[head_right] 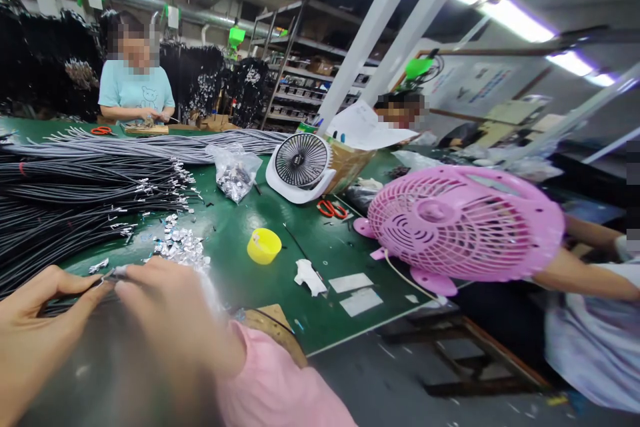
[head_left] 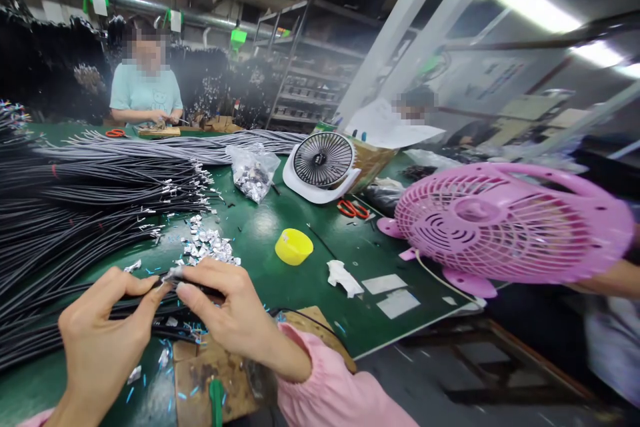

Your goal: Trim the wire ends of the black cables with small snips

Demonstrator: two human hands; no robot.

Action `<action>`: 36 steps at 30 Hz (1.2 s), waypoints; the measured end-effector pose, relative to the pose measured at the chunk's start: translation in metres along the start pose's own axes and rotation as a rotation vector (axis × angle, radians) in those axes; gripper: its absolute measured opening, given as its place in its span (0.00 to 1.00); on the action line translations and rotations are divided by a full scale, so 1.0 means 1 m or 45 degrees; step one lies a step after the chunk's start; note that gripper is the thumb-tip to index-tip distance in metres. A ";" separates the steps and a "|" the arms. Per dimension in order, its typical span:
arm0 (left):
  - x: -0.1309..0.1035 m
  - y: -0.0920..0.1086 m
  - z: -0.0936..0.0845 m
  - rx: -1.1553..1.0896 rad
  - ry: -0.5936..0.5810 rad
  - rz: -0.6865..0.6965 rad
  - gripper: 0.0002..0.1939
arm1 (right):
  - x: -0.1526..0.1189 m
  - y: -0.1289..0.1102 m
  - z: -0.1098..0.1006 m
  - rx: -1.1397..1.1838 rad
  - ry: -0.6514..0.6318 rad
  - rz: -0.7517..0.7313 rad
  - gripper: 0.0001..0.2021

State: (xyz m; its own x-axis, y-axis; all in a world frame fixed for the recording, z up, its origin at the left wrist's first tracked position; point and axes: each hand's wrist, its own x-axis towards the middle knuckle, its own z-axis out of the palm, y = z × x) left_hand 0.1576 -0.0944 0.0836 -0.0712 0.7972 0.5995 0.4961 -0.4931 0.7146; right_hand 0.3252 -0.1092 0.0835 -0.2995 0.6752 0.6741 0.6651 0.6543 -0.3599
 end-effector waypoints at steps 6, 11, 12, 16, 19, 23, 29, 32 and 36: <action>0.003 0.002 -0.002 0.025 -0.024 0.105 0.10 | -0.001 0.001 0.000 0.012 0.021 0.076 0.15; 0.025 0.006 -0.009 -0.186 -0.393 0.013 0.22 | -0.001 0.002 -0.002 0.064 0.012 0.106 0.12; 0.029 0.007 -0.011 -0.235 -0.477 -0.059 0.26 | -0.001 0.002 -0.003 0.087 0.027 0.137 0.11; 0.035 0.012 -0.014 -0.366 -0.783 -0.306 0.34 | -0.001 0.003 -0.002 0.233 0.202 0.243 0.07; 0.035 0.014 -0.014 -0.414 -1.049 -0.364 0.37 | -0.004 0.006 0.000 0.372 0.216 0.131 0.05; 0.033 0.017 -0.011 -0.499 -1.184 -0.391 0.36 | -0.011 0.009 0.002 0.270 0.160 0.002 0.06; 0.030 0.012 -0.010 -0.479 -1.029 -0.344 0.31 | -0.003 0.005 0.004 0.146 0.183 0.061 0.03; 0.030 0.007 -0.009 -0.473 -0.913 -0.298 0.25 | 0.008 0.002 0.008 0.373 0.253 0.269 0.05; 0.029 0.004 -0.006 -0.553 -0.767 -0.396 0.19 | 0.021 -0.004 0.012 0.792 0.215 0.658 0.07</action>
State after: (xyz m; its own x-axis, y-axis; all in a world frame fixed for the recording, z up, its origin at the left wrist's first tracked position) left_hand 0.1528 -0.0754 0.1060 0.3898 0.9100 0.1413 0.1403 -0.2103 0.9675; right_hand 0.3081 -0.0939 0.0914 0.0802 0.9150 0.3954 0.1756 0.3775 -0.9092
